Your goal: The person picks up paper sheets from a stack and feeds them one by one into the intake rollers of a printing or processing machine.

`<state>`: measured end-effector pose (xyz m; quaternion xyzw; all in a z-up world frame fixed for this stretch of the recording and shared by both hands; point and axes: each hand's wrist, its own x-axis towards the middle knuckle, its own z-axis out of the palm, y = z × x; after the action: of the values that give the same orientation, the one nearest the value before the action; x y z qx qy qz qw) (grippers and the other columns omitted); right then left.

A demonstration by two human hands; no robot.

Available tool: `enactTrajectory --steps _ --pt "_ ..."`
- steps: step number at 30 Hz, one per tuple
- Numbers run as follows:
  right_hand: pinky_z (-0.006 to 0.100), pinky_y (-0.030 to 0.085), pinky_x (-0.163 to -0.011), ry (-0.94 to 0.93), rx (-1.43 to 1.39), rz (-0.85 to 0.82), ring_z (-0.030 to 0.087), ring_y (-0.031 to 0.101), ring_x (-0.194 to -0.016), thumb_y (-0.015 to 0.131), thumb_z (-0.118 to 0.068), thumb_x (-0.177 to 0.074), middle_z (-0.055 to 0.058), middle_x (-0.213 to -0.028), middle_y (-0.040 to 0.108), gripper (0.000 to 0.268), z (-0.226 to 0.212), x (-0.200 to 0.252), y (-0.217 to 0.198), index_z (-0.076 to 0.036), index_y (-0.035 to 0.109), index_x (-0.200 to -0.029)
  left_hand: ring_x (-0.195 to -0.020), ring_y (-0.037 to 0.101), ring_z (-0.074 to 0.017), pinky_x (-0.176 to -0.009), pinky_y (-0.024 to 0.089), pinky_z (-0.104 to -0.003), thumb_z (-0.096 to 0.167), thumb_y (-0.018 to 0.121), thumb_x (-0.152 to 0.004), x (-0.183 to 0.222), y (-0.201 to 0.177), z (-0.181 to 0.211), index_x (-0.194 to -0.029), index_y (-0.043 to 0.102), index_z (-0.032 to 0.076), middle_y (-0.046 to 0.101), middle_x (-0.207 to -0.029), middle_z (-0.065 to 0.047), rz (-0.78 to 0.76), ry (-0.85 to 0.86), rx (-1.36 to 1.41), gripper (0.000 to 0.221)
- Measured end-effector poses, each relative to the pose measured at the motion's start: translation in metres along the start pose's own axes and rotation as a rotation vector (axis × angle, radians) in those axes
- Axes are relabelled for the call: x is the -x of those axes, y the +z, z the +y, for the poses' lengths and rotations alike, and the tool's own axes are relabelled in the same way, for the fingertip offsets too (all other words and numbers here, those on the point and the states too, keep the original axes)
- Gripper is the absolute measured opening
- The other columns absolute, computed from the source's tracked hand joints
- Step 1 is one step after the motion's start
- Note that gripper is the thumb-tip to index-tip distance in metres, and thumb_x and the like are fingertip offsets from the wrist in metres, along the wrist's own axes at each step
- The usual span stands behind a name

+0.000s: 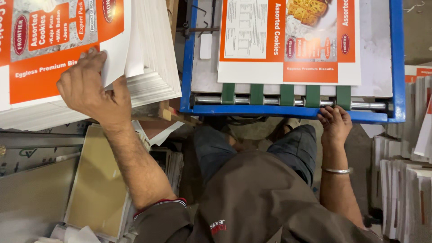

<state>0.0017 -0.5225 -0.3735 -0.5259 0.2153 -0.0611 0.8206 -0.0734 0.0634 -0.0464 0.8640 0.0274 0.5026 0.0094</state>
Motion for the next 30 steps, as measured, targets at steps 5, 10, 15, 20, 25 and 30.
enactTrajectory --steps 5,10,15,20,25,30 --pt "0.035 0.066 -0.082 -0.008 0.046 -0.01 0.023 0.074 -0.099 0.058 -0.016 -0.111 0.015 -0.116 0.069 0.024 -0.006 0.004 0.004 -0.001 0.054 -0.129 -0.109 0.068 -0.0228 -0.097 0.046 -0.04 0.064 0.043 -0.11 0.002 0.004 -0.004 -0.115 0.078 0.01 0.078 -0.115 -0.003 0.0 -0.003 0.006 0.064" --pt "0.035 0.066 -0.082 0.003 0.023 0.006 0.024 0.074 -0.099 0.059 -0.014 -0.11 0.015 -0.115 0.069 0.022 -0.003 0.0 0.001 -0.002 0.054 -0.128 -0.112 0.067 -0.0241 -0.098 0.046 -0.041 0.064 0.046 -0.111 -0.002 -0.002 0.001 -0.117 0.077 0.009 0.078 -0.119 -0.004 -0.037 -0.012 0.004 0.064" --pt "0.037 0.065 -0.081 0.045 0.023 -0.031 0.025 0.073 -0.098 0.06 -0.014 -0.11 0.014 -0.114 0.068 0.022 -0.014 0.006 0.01 -0.001 0.055 -0.127 -0.129 0.058 -0.0322 -0.113 0.042 -0.044 0.058 0.049 -0.112 -0.012 -0.017 0.011 -0.119 0.073 0.012 0.071 -0.13 -0.013 -0.041 0.05 -0.084 0.052" --pt "0.039 0.064 -0.088 0.13 0.088 -0.227 0.026 0.071 -0.103 0.055 -0.019 -0.111 0.016 -0.118 0.068 0.031 -0.063 0.037 0.071 0.004 0.057 -0.132 -0.112 0.069 -0.0334 -0.098 0.05 -0.047 0.036 0.07 -0.105 -0.043 -0.055 0.0 -0.12 0.072 0.002 0.073 -0.121 -0.015 -0.425 0.051 0.084 0.038" --pt "0.041 0.061 -0.102 0.066 -0.019 -0.7 0.031 0.068 -0.118 0.053 -0.02 -0.116 0.022 -0.131 0.064 0.035 -0.129 0.084 0.172 0.007 0.054 -0.138 -0.087 0.065 -0.0365 -0.077 0.046 -0.048 0.008 0.067 -0.097 -0.072 -0.041 -0.007 -0.112 0.074 0.003 0.069 -0.096 -0.018 -0.31 -0.381 0.164 0.017" --pt "0.041 0.057 -0.107 0.05 -0.153 -1.165 0.03 0.063 -0.13 0.058 -0.033 -0.112 0.02 -0.144 0.06 0.052 -0.183 0.145 0.26 0.001 0.048 -0.151 -0.129 0.056 -0.0331 -0.124 0.037 -0.048 0.006 0.064 -0.088 -0.032 0.032 0.133 -0.136 0.059 -0.003 0.06 -0.129 -0.017 -0.329 0.194 0.164 0.049"
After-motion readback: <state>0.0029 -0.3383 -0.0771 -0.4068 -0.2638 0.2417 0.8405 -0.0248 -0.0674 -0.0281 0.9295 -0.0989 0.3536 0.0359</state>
